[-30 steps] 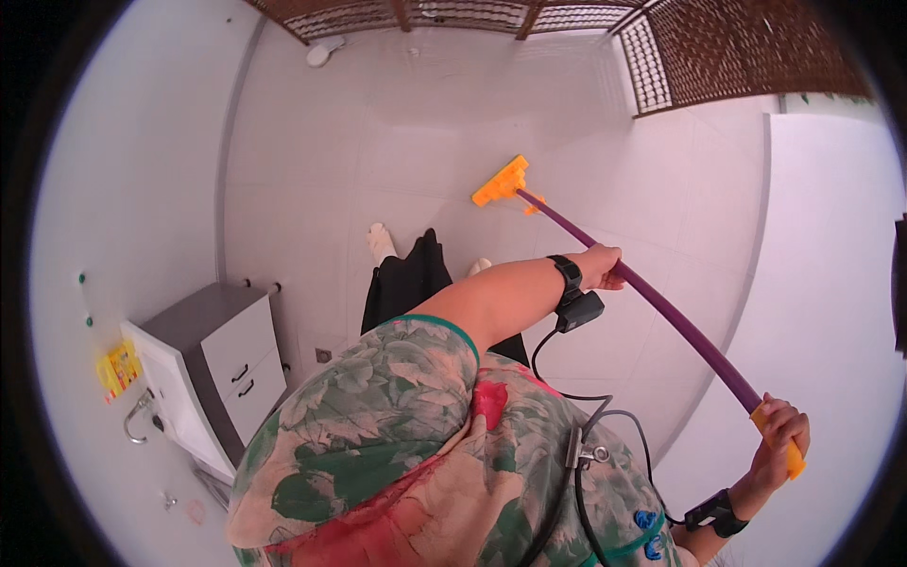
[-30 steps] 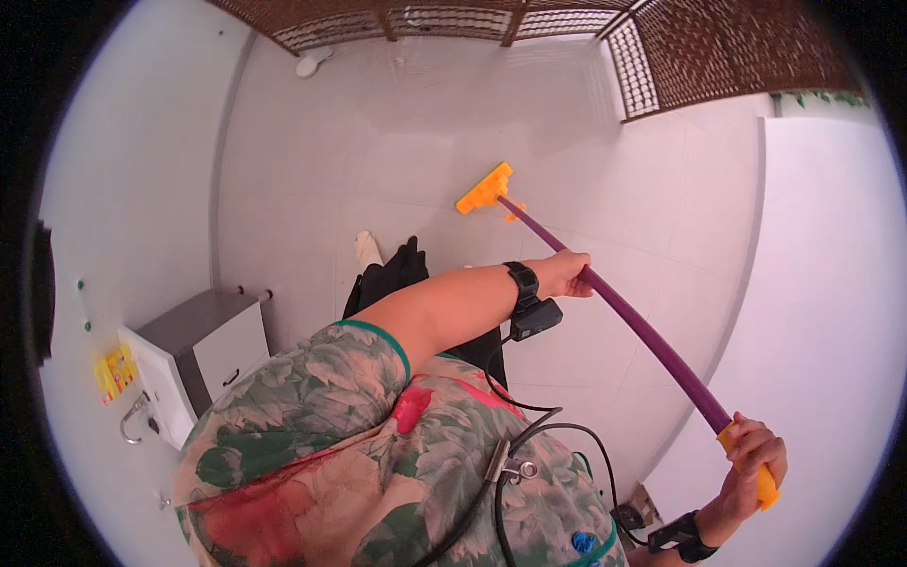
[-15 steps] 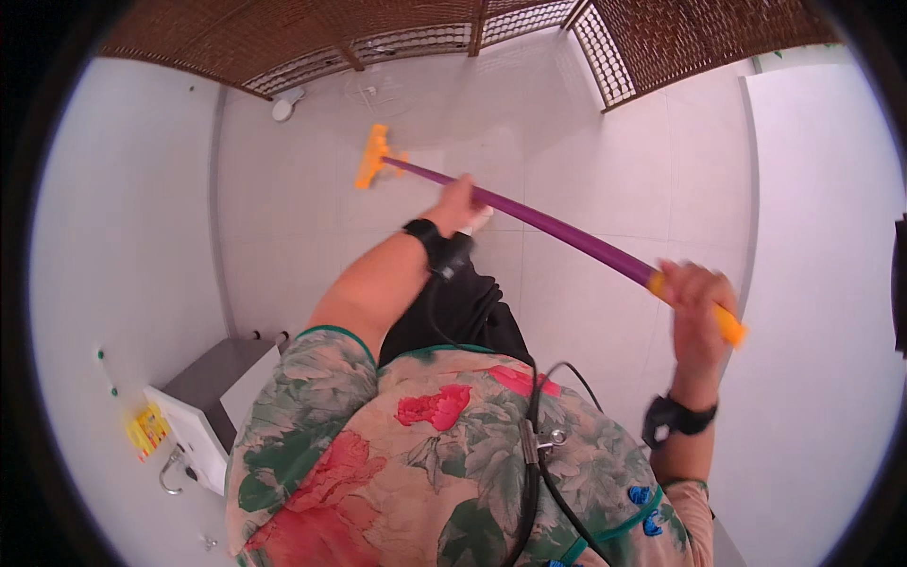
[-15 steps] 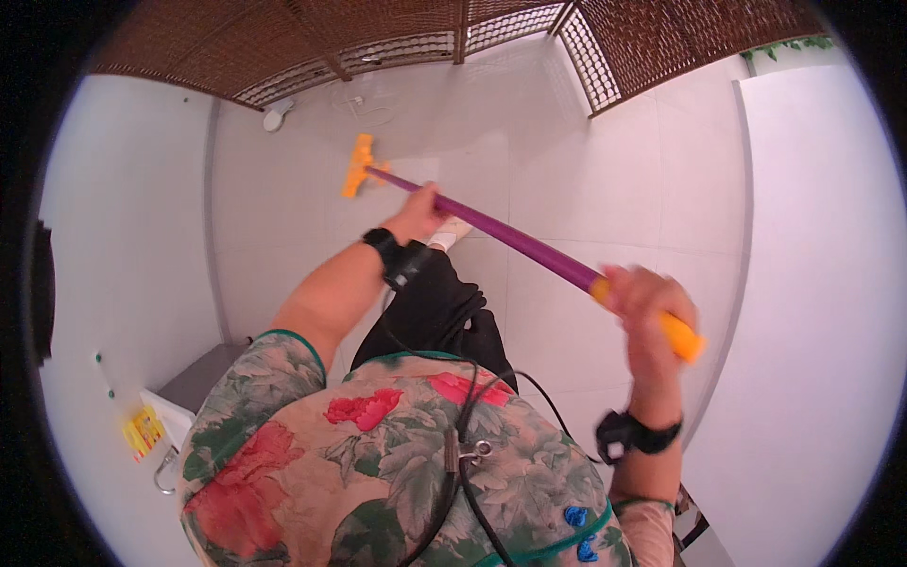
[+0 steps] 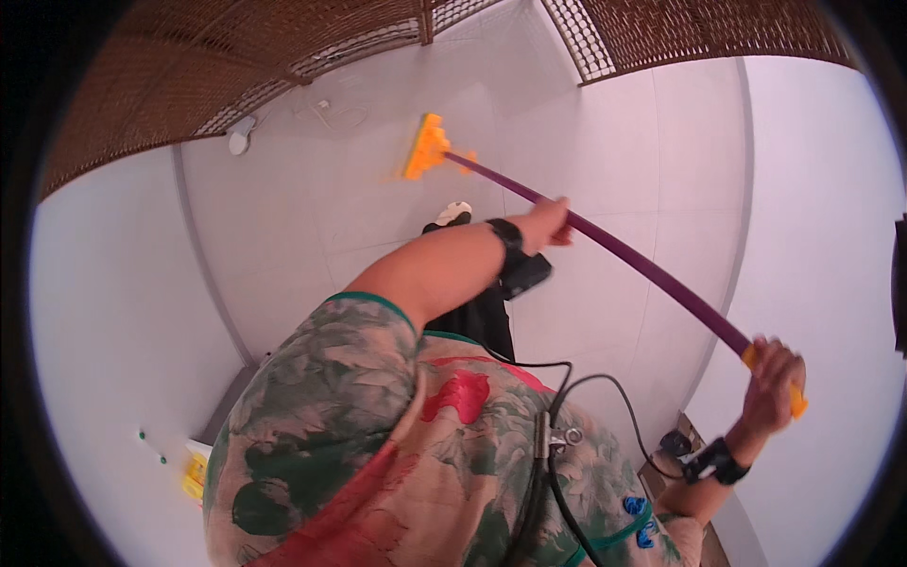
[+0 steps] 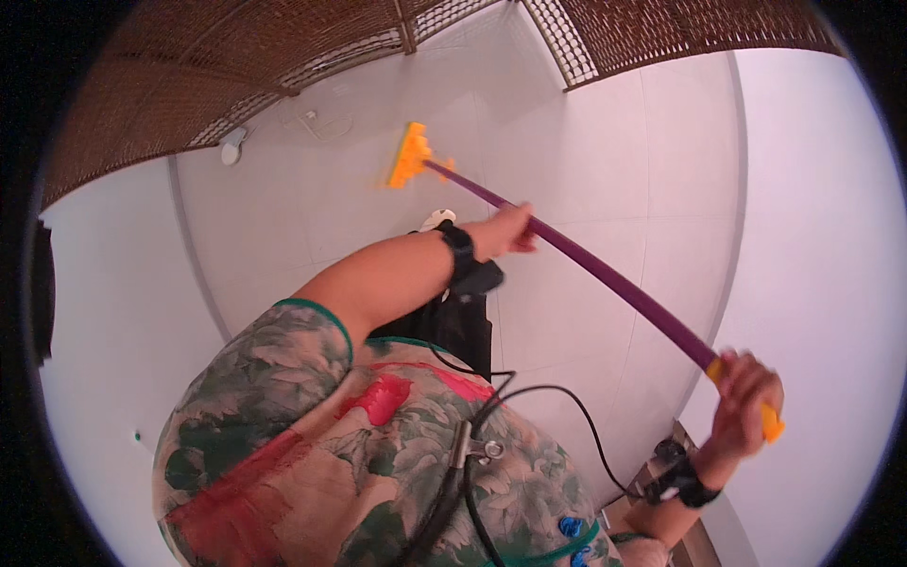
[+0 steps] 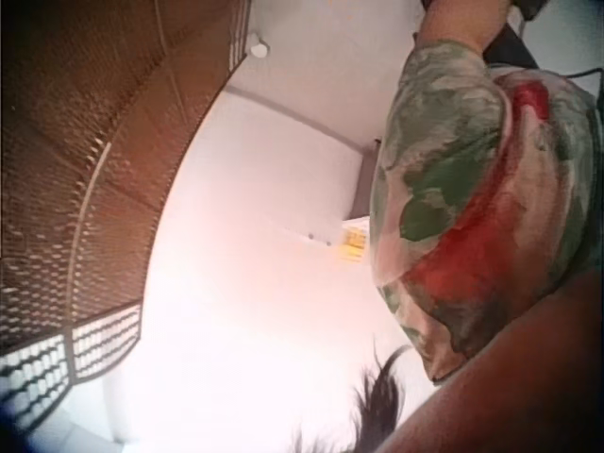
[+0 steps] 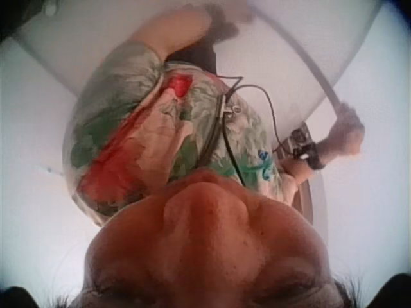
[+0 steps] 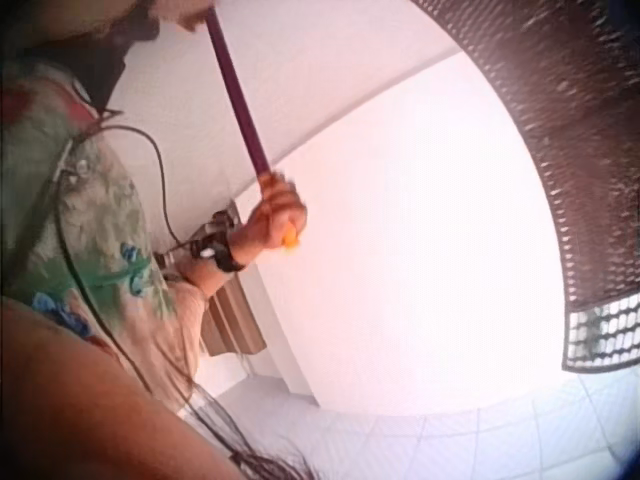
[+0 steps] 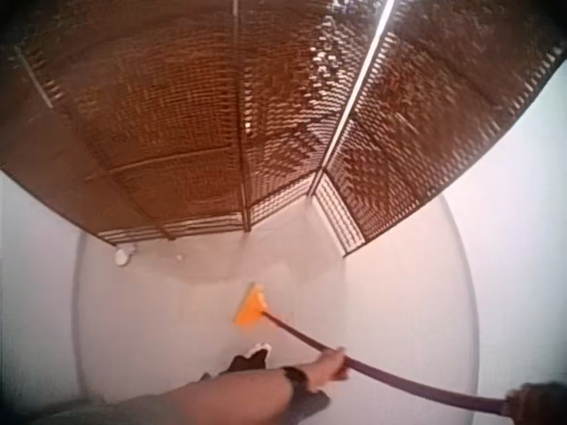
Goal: The person mops the tiled floor of an office and a restroom using a sponge mop, then cleans the mop head in a sink.
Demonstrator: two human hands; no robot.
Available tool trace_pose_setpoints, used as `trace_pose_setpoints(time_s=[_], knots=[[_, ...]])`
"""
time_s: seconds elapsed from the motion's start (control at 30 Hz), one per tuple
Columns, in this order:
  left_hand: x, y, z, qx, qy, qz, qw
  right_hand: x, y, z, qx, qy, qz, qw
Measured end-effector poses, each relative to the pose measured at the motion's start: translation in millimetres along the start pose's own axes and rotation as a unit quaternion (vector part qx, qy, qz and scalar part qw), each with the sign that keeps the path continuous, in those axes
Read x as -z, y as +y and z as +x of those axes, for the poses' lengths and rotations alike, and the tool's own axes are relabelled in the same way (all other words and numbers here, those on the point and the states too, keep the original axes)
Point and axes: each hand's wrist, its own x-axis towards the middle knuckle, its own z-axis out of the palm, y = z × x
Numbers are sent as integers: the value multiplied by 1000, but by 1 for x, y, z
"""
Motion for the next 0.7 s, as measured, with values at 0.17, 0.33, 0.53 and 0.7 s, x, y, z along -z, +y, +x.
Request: trace_pose_setpoints(time_s=[0.17,0.33,0.53,0.7], knots=[[-91,-29,9,101,-96,48,989,40,-37,-52,-16,81,-45,996],[-132,-40,12,91,-120,19,988,33,-53,-90,-17,166,-68,984],[-134,-13,44,-32,1,125,992,5,-18,-121,-37,204,-68,976],[-58,81,126,-129,7,211,969,-32,88,-71,26,237,-37,970]])
